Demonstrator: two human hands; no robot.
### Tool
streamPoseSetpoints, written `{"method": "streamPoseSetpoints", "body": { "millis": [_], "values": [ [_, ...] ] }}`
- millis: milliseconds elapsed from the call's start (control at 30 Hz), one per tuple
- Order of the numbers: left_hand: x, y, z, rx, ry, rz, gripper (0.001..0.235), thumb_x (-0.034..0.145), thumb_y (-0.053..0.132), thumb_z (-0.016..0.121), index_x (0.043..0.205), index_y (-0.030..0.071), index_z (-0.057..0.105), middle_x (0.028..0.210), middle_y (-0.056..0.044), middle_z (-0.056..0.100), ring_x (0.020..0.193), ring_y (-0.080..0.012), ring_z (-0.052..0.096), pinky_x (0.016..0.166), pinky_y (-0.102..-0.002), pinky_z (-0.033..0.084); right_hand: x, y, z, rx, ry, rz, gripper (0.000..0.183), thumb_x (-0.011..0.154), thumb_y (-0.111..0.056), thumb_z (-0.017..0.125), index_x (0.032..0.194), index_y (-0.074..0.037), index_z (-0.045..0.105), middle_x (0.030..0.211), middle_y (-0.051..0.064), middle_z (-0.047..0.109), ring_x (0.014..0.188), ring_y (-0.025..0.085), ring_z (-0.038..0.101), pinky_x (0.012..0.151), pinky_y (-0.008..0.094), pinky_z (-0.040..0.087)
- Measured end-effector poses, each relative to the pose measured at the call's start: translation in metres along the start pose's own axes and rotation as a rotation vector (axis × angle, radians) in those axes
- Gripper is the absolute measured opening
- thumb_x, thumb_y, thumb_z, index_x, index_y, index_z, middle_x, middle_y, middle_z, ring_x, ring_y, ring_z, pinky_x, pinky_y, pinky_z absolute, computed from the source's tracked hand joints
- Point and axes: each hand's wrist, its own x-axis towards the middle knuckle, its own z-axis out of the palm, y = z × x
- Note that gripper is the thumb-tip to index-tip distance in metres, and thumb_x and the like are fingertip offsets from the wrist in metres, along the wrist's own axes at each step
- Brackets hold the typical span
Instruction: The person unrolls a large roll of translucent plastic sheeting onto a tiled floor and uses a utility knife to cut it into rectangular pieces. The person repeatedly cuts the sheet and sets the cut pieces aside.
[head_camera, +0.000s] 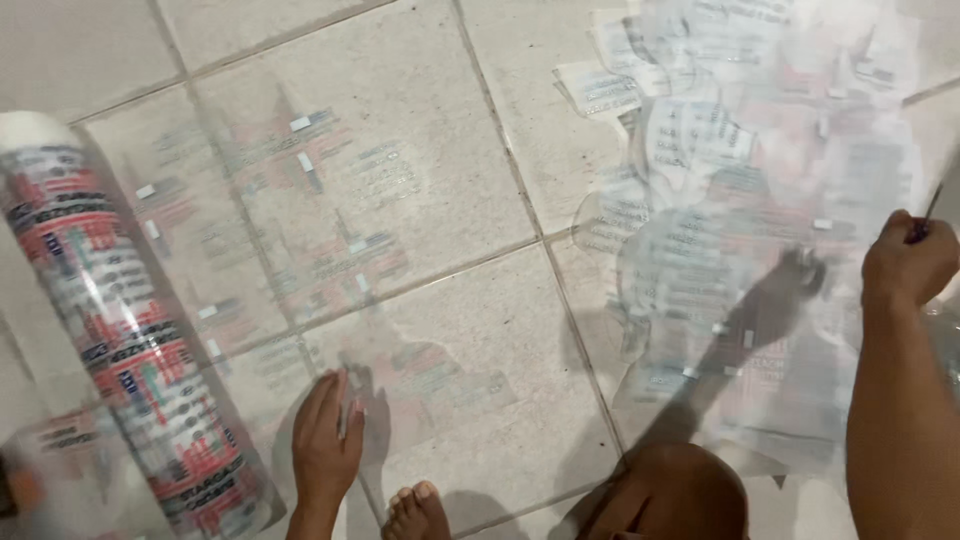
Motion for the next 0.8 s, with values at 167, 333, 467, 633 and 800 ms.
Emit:
{"method": "streamPoseSetpoints", "body": {
  "millis": [167, 333, 467, 633, 800],
  "values": [
    [-0.073, -0.03, -0.032, 0.319, 0.132, -0.174, 0.062, 0.092, 0.035, 0.063, 0.146, 0.006, 0.055, 0.146, -0.021, 0.051, 0.143, -0.044, 0.043, 0.115, -0.06, 0.035, -0.191, -0.144, -0.079, 0.33, -0.793, -0.003, 0.024, 0.106, -0.006, 0.053, 0.091, 0.002, 0.069, 0.137, 0.021, 0.065, 0.135, 0.032, 0.058, 0.11, 0.048, 0.046],
    [-0.175, -0.082, -0.049, 0.255, 0.308, -0.428, 0.097, 0.078, 0.028, 0.064, 0.158, -0.009, 0.024, 0.158, -0.031, 0.025, 0.144, -0.053, 0.025, 0.113, -0.066, 0.024, -0.345, -0.168, -0.058, 0.397, -1.126, -0.189, 0.022, 0.096, -0.021, 0.064, 0.11, -0.008, 0.074, 0.104, 0.008, 0.077, 0.094, 0.021, 0.074, 0.082, 0.034, 0.056],
    [-0.2, -0.103, -0.044, -0.044, 0.224, -0.812, 0.094, 0.083, 0.004, 0.06, 0.163, 0.005, 0.011, 0.169, -0.019, 0.012, 0.153, -0.0424, 0.01, 0.114, -0.058, 0.024, -0.401, -0.172, -0.031, 0.24, -1.094, -0.214, 0.033, 0.093, -0.038, 0.066, 0.111, -0.012, 0.077, 0.105, 0.007, 0.078, 0.094, 0.023, 0.07, 0.078, 0.038, 0.051],
    [-0.176, -0.086, -0.074, -0.381, 0.46, -1.004, 0.07, 0.096, 0.017, 0.06, 0.159, 0.007, 0.029, 0.155, -0.015, 0.035, 0.143, -0.0349, 0.04, 0.103, -0.049, 0.05, -0.413, -0.198, -0.04, -0.005, -1.113, -0.254, 0.034, 0.093, -0.04, 0.065, 0.09, -0.006, 0.067, 0.083, 0.01, 0.07, 0.075, 0.025, 0.061, 0.064, 0.038, 0.042],
    [-0.187, -0.145, -0.036, -0.242, 0.698, -0.745, 0.058, 0.091, 0.006, 0.065, 0.147, 0.0, 0.05, 0.133, -0.019, 0.059, 0.125, -0.0352, 0.058, 0.102, -0.046, 0.049, -0.419, -0.201, -0.039, 0.083, -1.134, -0.247, 0.034, 0.097, -0.033, 0.066, 0.082, -0.003, 0.061, 0.074, 0.011, 0.064, 0.069, 0.022, 0.053, 0.061, 0.037, 0.038]
  ]
}}
